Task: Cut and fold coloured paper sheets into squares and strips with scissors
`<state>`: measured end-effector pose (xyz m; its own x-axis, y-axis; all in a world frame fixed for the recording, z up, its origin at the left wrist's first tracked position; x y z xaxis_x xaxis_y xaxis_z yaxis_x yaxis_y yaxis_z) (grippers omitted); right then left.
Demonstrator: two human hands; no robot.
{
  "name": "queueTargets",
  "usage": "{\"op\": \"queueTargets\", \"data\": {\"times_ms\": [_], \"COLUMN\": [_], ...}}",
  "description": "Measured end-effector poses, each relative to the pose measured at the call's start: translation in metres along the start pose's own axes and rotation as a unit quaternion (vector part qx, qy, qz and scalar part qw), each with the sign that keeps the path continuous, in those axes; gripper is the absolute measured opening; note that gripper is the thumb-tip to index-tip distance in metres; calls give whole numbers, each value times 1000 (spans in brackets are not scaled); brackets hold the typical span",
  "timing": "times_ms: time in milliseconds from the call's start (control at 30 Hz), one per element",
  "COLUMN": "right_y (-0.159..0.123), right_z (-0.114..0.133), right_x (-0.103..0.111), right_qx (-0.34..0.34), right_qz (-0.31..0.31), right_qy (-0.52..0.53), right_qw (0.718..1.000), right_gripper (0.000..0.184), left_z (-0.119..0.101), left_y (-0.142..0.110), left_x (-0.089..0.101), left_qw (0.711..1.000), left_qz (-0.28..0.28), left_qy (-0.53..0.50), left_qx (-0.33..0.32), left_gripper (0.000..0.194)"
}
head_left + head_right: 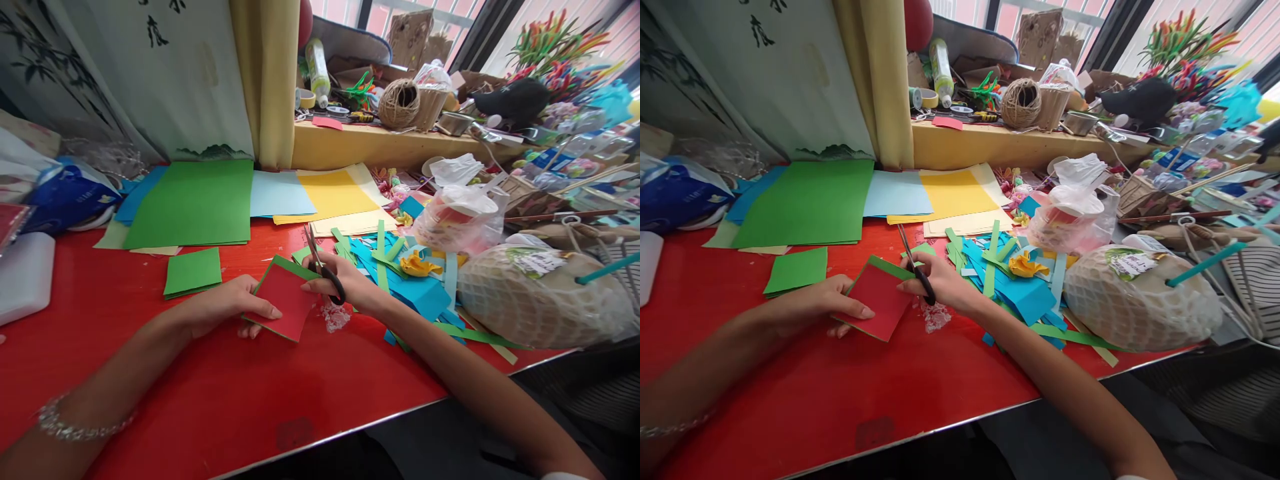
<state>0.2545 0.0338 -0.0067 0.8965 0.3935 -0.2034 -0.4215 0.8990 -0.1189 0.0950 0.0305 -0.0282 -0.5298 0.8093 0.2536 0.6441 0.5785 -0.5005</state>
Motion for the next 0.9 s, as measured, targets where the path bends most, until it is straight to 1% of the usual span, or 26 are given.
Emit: {"op": "queueTargets", "data": {"times_ms": [67, 133, 233, 267, 300, 367, 433, 533, 600, 667, 733, 800, 900], "right_y": [0, 1, 0, 0, -1, -3, -4, -5, -5, -5, -5, -5, -4], "right_z": [0, 1, 3, 3, 3, 2, -1, -3, -3, -1, 6, 14, 22], "right_x": [2, 5, 10, 11, 11, 9, 6, 1, 0, 1, 5, 10, 14], "right_qx": [19, 51, 103, 117, 128, 136, 136, 135, 129, 119, 119, 115, 80], "right_qz": [-13, -34, -81, -96, -108, -125, -132, -121, -112, -111, -115, -111, -89], "right_qy": [9, 22, 39, 44, 49, 57, 58, 59, 48, 23, -8, -39, -83], "right_qw": [1000, 998, 991, 987, 985, 981, 980, 982, 984, 986, 986, 986, 989], "right_gripper": [31, 28, 26, 25, 24, 25, 27, 28, 29, 31, 32, 32, 29], "left_z": [-1, -5, -12, -14, -15, -17, -18, -19, -17, -14, -12, -12, -13], "left_y": [1, 2, -1, -2, -2, -2, -1, -1, -1, 0, 0, -2, -6], "left_x": [6, 15, 25, 25, 22, 12, 0, -13, -15, -12, -5, 5, 19], "left_qw": [999, 993, 963, 951, 940, 929, 930, 935, 939, 940, 936, 928, 913], "left_qz": [-42, -118, -250, -280, -297, -301, -286, -275, -277, -286, -303, -328, -365], "left_qy": [6, -7, -69, -100, -133, -184, -205, -196, -180, -168, -161, -154, -153], "left_qx": [1, -15, -71, -88, -99, -109, -109, -104, -96, -85, -83, -90, -102], "left_gripper": [23, 21, 19, 18, 19, 25, 29, 26, 24, 24, 24, 24, 24]}}
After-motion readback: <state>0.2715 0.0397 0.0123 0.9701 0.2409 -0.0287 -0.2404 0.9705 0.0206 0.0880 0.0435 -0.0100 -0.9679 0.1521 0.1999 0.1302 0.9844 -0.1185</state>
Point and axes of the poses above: each hand's wrist, its own y-axis towards the middle knuckle, its own x-axis out of the back of the hand, z = x × y, the point moved 6 cm from there along y, towards the middle knuckle, and after that the axes turned 15 degrees about y, right-handed, at the moved point
